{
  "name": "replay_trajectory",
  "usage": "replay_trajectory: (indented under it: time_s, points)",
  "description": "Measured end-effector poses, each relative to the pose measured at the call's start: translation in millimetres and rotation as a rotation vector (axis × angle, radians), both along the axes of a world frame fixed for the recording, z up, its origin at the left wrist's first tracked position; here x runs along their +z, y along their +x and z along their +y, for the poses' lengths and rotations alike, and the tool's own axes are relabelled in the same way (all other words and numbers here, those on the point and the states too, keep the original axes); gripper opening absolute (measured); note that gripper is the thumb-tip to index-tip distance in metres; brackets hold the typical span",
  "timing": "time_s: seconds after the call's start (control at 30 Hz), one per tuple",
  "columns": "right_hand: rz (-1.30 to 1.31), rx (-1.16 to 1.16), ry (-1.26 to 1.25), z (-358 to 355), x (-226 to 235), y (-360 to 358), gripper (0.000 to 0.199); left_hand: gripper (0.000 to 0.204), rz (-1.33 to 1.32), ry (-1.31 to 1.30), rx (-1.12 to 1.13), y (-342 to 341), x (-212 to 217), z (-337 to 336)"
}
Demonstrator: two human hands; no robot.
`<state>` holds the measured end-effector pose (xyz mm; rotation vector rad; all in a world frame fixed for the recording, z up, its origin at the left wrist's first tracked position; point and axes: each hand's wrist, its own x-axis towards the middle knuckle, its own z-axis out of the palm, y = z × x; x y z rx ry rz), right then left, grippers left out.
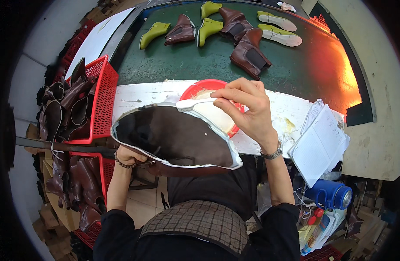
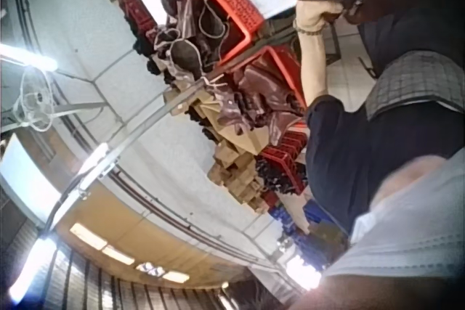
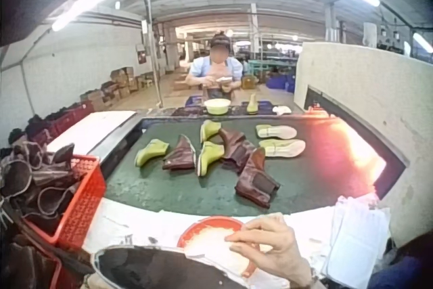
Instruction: The recorder uses a brush to apply a white adhesive liquid to the inner edges of leather boot uppers before placing them onto a conveyor belt for drying.
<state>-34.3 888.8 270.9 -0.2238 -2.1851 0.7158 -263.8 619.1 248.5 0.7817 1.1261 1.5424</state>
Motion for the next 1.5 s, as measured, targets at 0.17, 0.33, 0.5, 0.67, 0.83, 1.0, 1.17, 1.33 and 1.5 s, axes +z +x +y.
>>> replay_trajectory:
  time_s: [0.17,0.33,0.5,0.67,0.83,1.0,1.17,1.33,1.5]
  points:
    - [0.003,0.04,0.019,5,11,-4,0.016,0.1,-0.095,-0.066,-0.14,3,-3,7]
    - [-0.042,0.116,0.092,17,19,-5,0.017,0.077,-0.273,-0.158,-0.269,9,-22,11]
    - [-0.093,0.203,0.15,10,27,-21,0.019,0.067,-0.43,-0.252,-0.503,21,-26,27]
    - [-0.036,0.252,0.092,10,17,-27,0.024,0.065,-0.451,-0.172,-0.46,13,-32,16]
    - [0.038,0.146,-0.166,11,-16,1,0.022,0.106,-0.278,0.015,-0.092,-1,-23,1]
    - [0.056,0.064,-0.32,1,-42,22,0.021,0.103,-0.324,0.252,0.1,-23,-43,-23]
    - [0.043,0.002,-0.377,-2,-54,37,0.02,0.093,-0.209,0.202,0.187,-40,-42,-37]
    - [0.082,-0.252,-0.36,8,-36,40,0.014,0.087,0.571,0.065,0.397,-25,-34,-25]
    - [0.053,-0.103,-0.325,-40,-7,19,0.021,0.067,1.133,0.425,0.715,-1,-13,29]
